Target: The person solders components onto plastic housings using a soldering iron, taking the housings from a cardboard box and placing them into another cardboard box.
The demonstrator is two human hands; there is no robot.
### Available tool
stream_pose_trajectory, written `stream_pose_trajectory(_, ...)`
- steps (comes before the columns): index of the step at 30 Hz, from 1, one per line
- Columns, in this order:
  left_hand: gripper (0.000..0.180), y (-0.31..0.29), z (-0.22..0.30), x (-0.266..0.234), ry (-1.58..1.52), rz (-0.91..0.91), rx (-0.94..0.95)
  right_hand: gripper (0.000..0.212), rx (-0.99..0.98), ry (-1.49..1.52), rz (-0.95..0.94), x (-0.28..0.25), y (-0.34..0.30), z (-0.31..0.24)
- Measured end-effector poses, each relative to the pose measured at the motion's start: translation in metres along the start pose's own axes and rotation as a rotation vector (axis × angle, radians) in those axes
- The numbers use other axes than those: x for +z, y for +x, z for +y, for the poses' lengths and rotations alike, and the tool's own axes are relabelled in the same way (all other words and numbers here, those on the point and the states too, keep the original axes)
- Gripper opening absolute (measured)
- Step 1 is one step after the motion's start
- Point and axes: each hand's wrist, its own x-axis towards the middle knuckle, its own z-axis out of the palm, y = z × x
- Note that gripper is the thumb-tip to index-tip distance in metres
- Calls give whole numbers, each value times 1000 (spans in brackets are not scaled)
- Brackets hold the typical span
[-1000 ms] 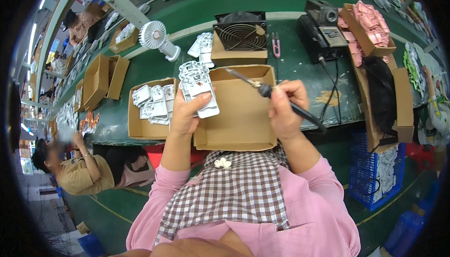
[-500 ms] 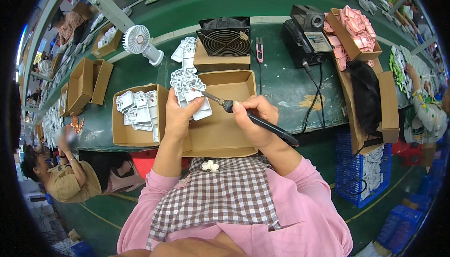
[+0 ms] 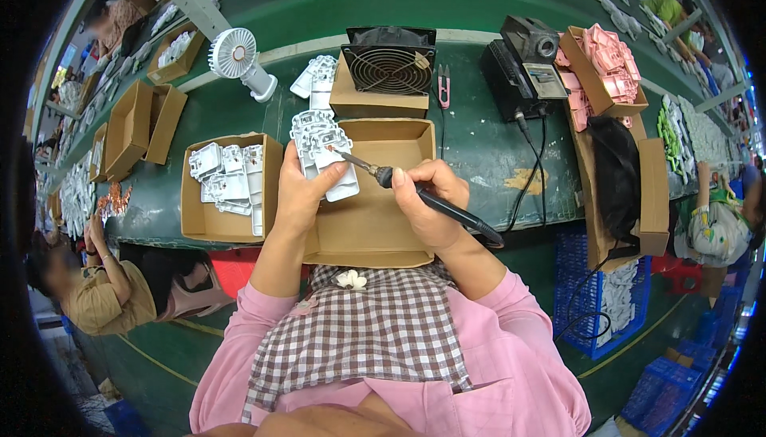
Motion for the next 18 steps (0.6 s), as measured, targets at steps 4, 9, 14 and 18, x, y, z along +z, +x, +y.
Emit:
stream_pose_trajectory(4, 54, -1, 1, 0, -20, 2, -9, 17, 7, 2, -3, 0, 1, 2)
stream_pose_trajectory(9, 54, -1, 1, -1, -8, -4, 1, 16, 1, 3, -3, 0, 1, 2)
stream_pose_trajectory(14, 54, 0, 0, 0, -26, -2, -5, 16, 15, 8, -3, 2, 1, 1)
stream_pose_trajectory(18, 54, 0, 0, 0, -14, 5, -19, 15, 23, 13, 3, 2, 0, 1)
